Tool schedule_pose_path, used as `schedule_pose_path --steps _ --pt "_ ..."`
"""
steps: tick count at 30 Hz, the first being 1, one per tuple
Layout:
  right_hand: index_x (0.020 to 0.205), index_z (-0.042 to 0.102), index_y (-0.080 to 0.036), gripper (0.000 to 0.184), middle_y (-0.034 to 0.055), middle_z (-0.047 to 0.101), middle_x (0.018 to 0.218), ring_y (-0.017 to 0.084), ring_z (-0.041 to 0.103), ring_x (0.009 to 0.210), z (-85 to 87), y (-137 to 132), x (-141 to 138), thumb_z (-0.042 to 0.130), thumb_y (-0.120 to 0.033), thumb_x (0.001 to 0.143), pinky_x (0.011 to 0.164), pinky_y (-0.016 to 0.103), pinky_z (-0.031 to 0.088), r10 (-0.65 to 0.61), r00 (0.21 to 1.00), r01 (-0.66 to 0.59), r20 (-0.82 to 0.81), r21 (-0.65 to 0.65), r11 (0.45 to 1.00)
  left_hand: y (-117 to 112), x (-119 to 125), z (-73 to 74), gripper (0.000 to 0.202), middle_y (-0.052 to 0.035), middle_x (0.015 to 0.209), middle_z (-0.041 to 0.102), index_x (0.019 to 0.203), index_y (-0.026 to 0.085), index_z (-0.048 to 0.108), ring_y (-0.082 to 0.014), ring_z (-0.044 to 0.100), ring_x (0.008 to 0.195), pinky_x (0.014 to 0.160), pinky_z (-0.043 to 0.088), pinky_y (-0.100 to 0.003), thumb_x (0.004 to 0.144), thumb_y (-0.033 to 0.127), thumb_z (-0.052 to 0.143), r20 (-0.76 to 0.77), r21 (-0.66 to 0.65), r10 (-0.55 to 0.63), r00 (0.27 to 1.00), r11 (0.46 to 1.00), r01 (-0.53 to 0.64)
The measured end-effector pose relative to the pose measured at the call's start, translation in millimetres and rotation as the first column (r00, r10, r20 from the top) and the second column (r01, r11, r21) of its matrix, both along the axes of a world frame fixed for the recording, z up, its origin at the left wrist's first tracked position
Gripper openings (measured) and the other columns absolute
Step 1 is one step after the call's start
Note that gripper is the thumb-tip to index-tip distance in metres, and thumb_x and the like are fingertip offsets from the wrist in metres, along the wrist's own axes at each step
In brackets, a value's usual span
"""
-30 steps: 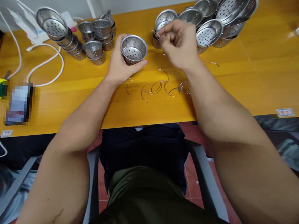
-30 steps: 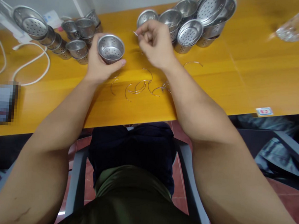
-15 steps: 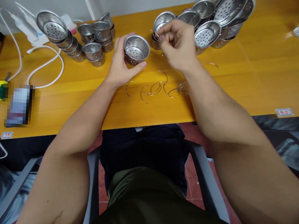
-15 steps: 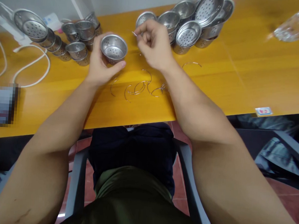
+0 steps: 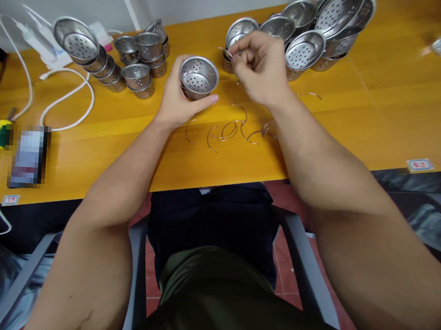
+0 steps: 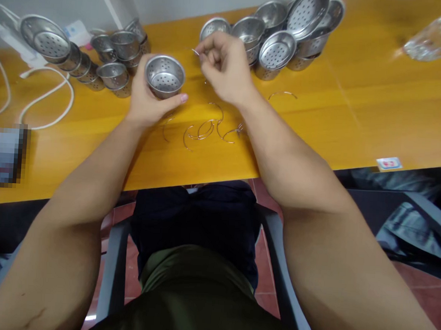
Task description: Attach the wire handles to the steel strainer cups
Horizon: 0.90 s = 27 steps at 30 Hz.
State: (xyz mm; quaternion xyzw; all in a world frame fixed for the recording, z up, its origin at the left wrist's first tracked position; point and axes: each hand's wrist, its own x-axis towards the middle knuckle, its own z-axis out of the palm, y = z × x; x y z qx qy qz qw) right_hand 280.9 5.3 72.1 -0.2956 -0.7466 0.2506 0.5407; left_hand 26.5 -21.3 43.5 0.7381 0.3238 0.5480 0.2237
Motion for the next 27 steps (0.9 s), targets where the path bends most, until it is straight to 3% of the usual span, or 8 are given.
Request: schedule_pose_path --steps 6,12,16,20,22,27 --pt "0.103 0.08 -0.032 0.023 -0.0047 0.052 0.064 0.02 0.034 0.049 -2.8 1 -3 0.089 -0.053 0.103 0.055 0.038 0.032 0.052 0.996 -0.048 -0.069 0.054 0.997 3 -4 -7.0 0.085 -0.0089 0.139 0.071 0.147 0.041 0.057 -0.0416 0.073 0.136 0.115 0.065 -0.057 0.085 0.071 0.107 0.03 0.09 -0.094 0.995 0.992 0.091" --pt "0.104 0.08 -0.031 0.029 -0.0038 0.054 0.065 0.02 0.037 0.052 -3.6 2 -1 0.09 -0.058 0.105 0.055 0.037 0.035 0.039 0.997 -0.036 -0.06 0.049 0.998 5 -2 -9.5 0.079 -0.0083 0.152 0.068 0.159 0.048 0.054 -0.0424 0.064 0.153 0.125 0.063 -0.058 0.094 0.062 0.097 -0.081 0.145 0.025 0.996 0.989 -0.013" --pt "0.109 0.08 -0.029 0.023 -0.0043 0.053 0.067 0.02 0.038 0.053 -5.9 5 2 0.091 -0.049 0.109 0.054 0.036 0.039 0.025 0.999 -0.024 -0.023 0.048 0.999 14 -6 -14.8 0.084 -0.0103 0.151 0.064 0.153 0.042 0.053 -0.0445 0.064 0.152 0.132 0.058 -0.062 0.09 0.068 0.104 -0.049 0.15 0.052 0.997 0.988 -0.044" --pt "0.113 0.08 -0.026 0.014 -0.0044 0.054 0.071 0.019 0.039 0.056 -7.1 3 1 0.087 -0.038 0.112 0.055 0.034 0.039 0.035 0.999 -0.035 -0.002 0.065 0.997 12 -6 -11.7 0.087 -0.0102 0.146 0.063 0.148 0.039 0.052 -0.0439 0.065 0.15 0.129 0.06 -0.061 0.089 0.067 0.108 -0.034 0.081 -0.031 0.999 0.996 0.034" --pt "0.112 0.08 -0.027 0.015 -0.0041 0.054 0.071 0.019 0.038 0.056 -7.1 2 0 0.087 -0.04 0.113 0.055 0.034 0.038 0.05 0.999 -0.049 -0.012 0.073 0.996 8 -5 -6.5 0.083 -0.0104 0.145 0.063 0.145 0.039 0.053 -0.0434 0.065 0.148 0.127 0.06 -0.062 0.088 0.061 0.109 -0.023 0.062 -0.043 0.999 0.997 0.044" --pt "0.108 0.077 -0.027 0.027 -0.005 0.048 0.069 0.019 0.032 0.055 -5.0 1 -2 0.086 -0.052 0.114 0.056 0.036 0.033 0.086 0.996 -0.082 -0.037 0.099 0.992 7 -8 -2.5 0.075 -0.0101 0.142 0.068 0.139 0.04 0.059 -0.0438 0.066 0.144 0.125 0.06 -0.064 0.085 0.052 0.11 -0.076 0.107 0.062 0.995 0.993 -0.053"
